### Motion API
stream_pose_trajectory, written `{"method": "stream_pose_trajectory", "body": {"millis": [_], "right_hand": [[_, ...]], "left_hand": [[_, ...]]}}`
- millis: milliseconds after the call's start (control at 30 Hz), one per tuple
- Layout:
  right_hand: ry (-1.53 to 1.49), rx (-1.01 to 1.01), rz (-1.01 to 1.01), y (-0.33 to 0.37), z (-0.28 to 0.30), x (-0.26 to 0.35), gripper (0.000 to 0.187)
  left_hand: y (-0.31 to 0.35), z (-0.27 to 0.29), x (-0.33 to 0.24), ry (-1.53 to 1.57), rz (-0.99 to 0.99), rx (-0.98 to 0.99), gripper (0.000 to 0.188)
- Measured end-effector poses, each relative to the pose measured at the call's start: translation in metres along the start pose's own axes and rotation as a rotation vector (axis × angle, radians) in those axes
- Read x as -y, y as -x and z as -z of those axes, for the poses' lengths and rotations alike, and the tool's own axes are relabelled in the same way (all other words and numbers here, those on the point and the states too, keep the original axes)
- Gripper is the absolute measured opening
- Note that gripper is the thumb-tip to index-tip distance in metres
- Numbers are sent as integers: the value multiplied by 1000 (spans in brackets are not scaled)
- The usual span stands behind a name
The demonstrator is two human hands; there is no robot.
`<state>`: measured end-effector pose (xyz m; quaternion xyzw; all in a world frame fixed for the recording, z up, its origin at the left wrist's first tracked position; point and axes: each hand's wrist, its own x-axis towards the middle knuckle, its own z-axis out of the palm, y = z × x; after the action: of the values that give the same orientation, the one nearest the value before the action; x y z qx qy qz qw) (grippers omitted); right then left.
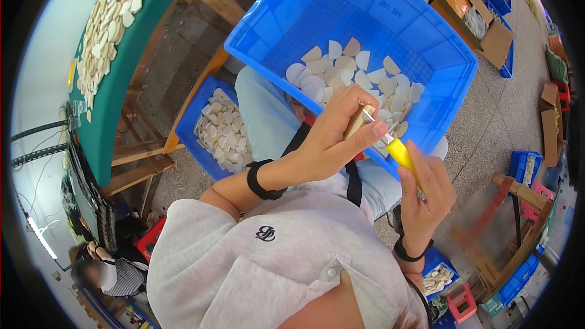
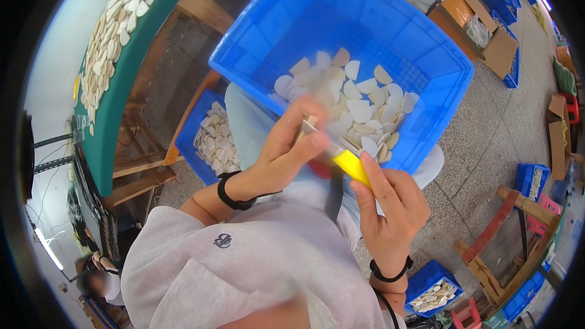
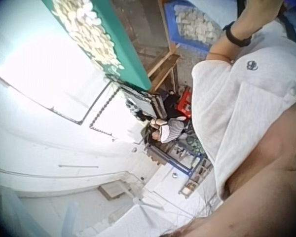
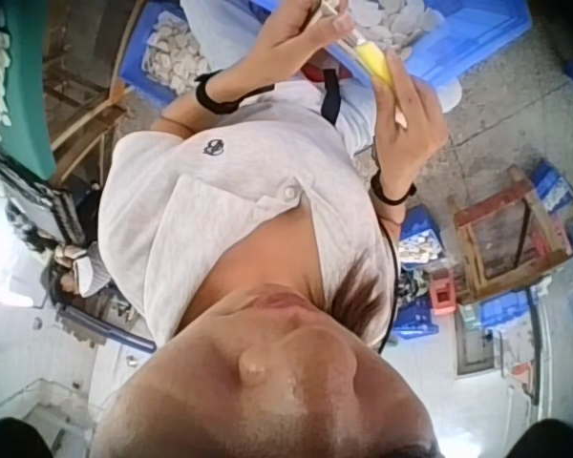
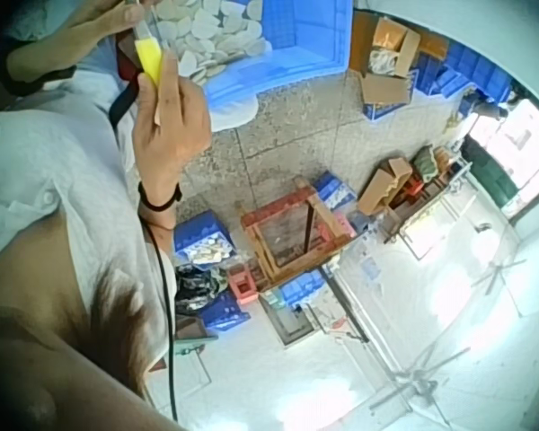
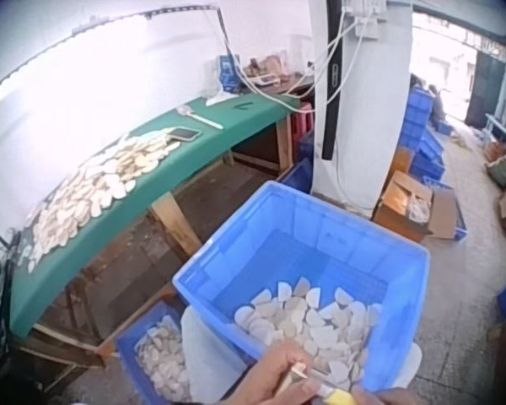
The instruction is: Scrape and deburr small white semi-circular objects and sort them into bins.
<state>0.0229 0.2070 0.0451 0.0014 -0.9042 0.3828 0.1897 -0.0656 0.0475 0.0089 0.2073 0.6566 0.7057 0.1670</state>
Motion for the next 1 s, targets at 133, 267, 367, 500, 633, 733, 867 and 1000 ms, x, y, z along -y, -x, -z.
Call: {"method": "stream_pose_trajectory", "body": {"millis": [133,267,367,500,633,733,867,1000], "right_hand": [[13,2,7,1,1,-2,34],[37,3,42,0,-1,0,34],[53,3,50,0,-1,-1,34],[76,-5,76,1,-2,-2,36],[87,-12,97,0,-4,-2,38],[102,-9,113,0,-5,-2,38],[103,-24,127,0,-8,-3,38],[107,-45,133,0,-13,-4,38]], "left_hand": [[-1,-3,0,-41,-26,-34,22],[1,0,2,-70,-75,-78,22],[1,-1,2,-96,-87,-83,22],[3,-1,1,-82,-67,-96,21],[5,-2,3,-26,-23,-109,21],[5,-1,6,-55,-53,-109,21],[4,-1,12,-110,-133,-152,20],[5,-2,16,-168,-162,-191,19]]}}
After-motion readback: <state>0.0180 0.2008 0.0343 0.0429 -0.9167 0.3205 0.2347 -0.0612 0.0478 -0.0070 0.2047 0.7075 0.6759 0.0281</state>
